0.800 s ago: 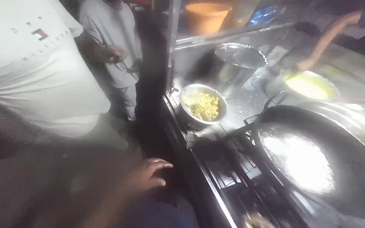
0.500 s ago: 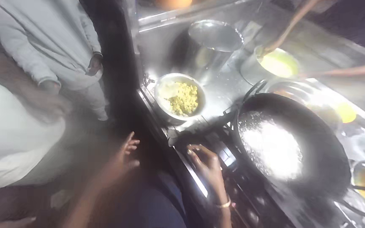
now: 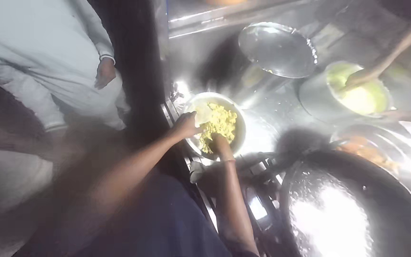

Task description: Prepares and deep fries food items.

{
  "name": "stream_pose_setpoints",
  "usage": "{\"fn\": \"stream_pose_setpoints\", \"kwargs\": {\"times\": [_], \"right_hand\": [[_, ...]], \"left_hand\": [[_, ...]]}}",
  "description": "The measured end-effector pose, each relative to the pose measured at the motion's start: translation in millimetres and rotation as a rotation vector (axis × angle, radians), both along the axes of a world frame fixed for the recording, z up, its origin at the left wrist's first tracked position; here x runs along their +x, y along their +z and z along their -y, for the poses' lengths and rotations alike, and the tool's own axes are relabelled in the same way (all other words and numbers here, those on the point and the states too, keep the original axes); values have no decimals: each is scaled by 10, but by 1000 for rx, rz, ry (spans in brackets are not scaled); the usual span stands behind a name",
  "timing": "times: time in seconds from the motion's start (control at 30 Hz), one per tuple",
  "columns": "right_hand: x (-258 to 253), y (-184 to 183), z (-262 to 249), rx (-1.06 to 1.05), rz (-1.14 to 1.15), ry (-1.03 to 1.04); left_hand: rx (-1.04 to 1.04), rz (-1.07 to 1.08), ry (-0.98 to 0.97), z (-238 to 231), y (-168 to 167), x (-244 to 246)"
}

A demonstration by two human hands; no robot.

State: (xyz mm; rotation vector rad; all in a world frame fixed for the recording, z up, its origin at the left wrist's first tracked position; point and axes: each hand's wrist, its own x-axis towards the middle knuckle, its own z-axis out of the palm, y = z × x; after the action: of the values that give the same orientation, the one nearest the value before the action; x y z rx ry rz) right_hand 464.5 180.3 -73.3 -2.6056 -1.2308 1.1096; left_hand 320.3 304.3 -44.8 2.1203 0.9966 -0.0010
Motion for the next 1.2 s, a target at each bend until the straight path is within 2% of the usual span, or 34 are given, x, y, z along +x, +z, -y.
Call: {"fn": "stream_pose_setpoints", "kwargs": {"times": [0.07, 0.17, 0.27, 0.33, 0.43, 0.53, 0.63, 0.67, 0.73, 0.87, 0.93, 1.03, 1.13, 1.2], "right_hand": [[58, -205, -190, -131, 25, 15], [33, -506, -342, -245, 42, 18], [-55, -665, -432, -255, 77, -17], [-68, -684, -552, -294, 82, -54], [-68, -773, -684, -334, 57, -92], [-88, -927, -789, -371, 11, -17], [-38, -835, -888, -390, -117, 44], [-13, -784, -867, -347, -180, -38], [15, -603, -735, -151, -298, -389], [-93, -341, -390, 555, -547, -1178], [-121, -294, -354, 735, -586, -1459], [-123, -270, -387, 853, -571, -1598], [-134, -353, -309, 1006, -727, -1577], [-144, -391, -293, 1031, -742, -1548]], "left_hand": [[121, -141, -68, -154, -125, 280], [188, -298, -197, -317, -271, 490], [162, -268, -293, -474, -392, 578], [36, -230, -348, -611, -294, 589], [-186, -50, -363, -801, -238, 485], [-335, 191, -284, -959, -418, 312], [-527, 474, -189, -1115, -541, 190], [-610, 537, -163, -1174, -528, 153], [-738, 645, -118, -1292, -450, 124], [-818, 721, -140, -1517, -242, 117], [-834, 734, -120, -1538, -184, 94], [-896, 762, -11, -1474, -105, 71], [-887, 779, 41, -1346, -50, 51], [-869, 795, 54, -1277, -22, 58]]}}
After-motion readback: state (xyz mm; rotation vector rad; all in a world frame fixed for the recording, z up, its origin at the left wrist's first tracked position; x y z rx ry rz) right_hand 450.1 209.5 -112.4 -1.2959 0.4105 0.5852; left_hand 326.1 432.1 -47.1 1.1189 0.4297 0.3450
